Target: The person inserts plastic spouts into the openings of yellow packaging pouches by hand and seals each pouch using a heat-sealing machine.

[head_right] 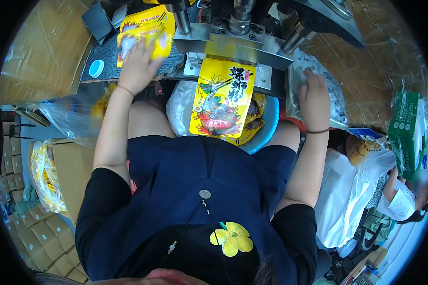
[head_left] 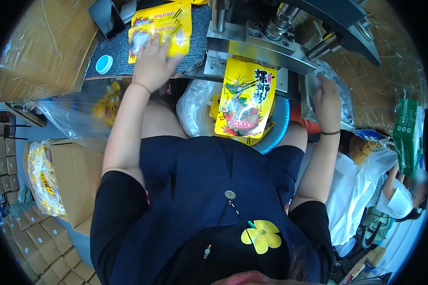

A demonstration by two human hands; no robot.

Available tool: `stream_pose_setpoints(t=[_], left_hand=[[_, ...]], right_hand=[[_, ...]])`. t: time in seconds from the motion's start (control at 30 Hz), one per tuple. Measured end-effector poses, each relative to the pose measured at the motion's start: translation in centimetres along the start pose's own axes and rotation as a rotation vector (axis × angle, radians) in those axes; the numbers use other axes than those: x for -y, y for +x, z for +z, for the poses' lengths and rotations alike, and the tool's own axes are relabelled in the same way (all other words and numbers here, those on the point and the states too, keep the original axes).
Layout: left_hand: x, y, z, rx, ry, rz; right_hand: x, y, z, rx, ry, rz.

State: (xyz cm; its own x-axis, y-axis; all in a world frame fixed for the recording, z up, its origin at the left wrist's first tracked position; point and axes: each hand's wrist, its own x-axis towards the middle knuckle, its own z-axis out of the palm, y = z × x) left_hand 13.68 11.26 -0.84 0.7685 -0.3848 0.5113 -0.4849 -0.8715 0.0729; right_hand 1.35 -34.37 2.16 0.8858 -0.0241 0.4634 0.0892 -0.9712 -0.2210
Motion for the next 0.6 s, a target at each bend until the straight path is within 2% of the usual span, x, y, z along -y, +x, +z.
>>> stream_pose_setpoints(t=[0.03, 0.07, 0.13, 0.17, 0.23, 0.33, 0.37, 0.4, 0.43, 0.47, 0.53, 0.57, 0.6], left_hand=[[-0.4, -0.9, -0.6, 0.165, 0.054, 0.044], [-1.0, -2.0, -1.1, 0.087, 0.009, 0.171], [-1.8, -3.3, -2.5, 0.179, -0.148, 0.165], [-2.0, -3.9, -2.5, 0.131, -0.349, 0.008], [-2.5, -4.7, -2.5, 0.03, -0.747, -0.307], [-5.4, -5.1, -3.2, 0.372, -1.03, -0.364], [-6.8, -5.0, -3.4, 0.431, -1.023, -0.321], [-8.7, -4.8, -3.9, 0.525, -1.247, -0.443], [-10.1, -4.7, -3.9, 0.541, -1.232, -0.402], [-11.2, -4.6, -3.9, 0.559, -1.217, -0.362], [-13.2, -4.4, -4.0, 0.676, -1.386, -0.442], [-13.4, -4.6, -3.6, 0.802, -1.495, -0.478], [-13.5, -4.9, -2.9, 0.862, -1.437, -0.401]], right_hand=[[0.7, 0.0, -0.5, -0.095, 0.026, 0.032], [1.4, -0.2, -0.9, -0.187, 0.051, 0.07], [2.3, -0.7, -1.7, -0.239, 0.104, 0.13], [2.8, -0.8, -1.9, -0.265, 0.132, 0.158], [5.1, -1.0, -1.6, -0.164, 0.25, -0.001], [10.2, -0.8, -1.5, 0.12, 0.484, -0.209], [11.7, -0.4, -1.6, 0.105, 0.577, -0.205], [12.7, -0.1, -1.7, 0.091, 0.672, -0.202], [13.1, 0.2, -1.2, 0.026, 0.793, -0.159], [13.7, 0.6, -1.2, 0.039, 0.793, -0.168], [14.6, 1.6, -1.5, 0.058, 0.795, -0.183], [14.6, 1.6, -1.4, 0.079, 0.72, -0.229], [14.2, 1.6, -1.6, 0.11, 0.693, -0.229]])
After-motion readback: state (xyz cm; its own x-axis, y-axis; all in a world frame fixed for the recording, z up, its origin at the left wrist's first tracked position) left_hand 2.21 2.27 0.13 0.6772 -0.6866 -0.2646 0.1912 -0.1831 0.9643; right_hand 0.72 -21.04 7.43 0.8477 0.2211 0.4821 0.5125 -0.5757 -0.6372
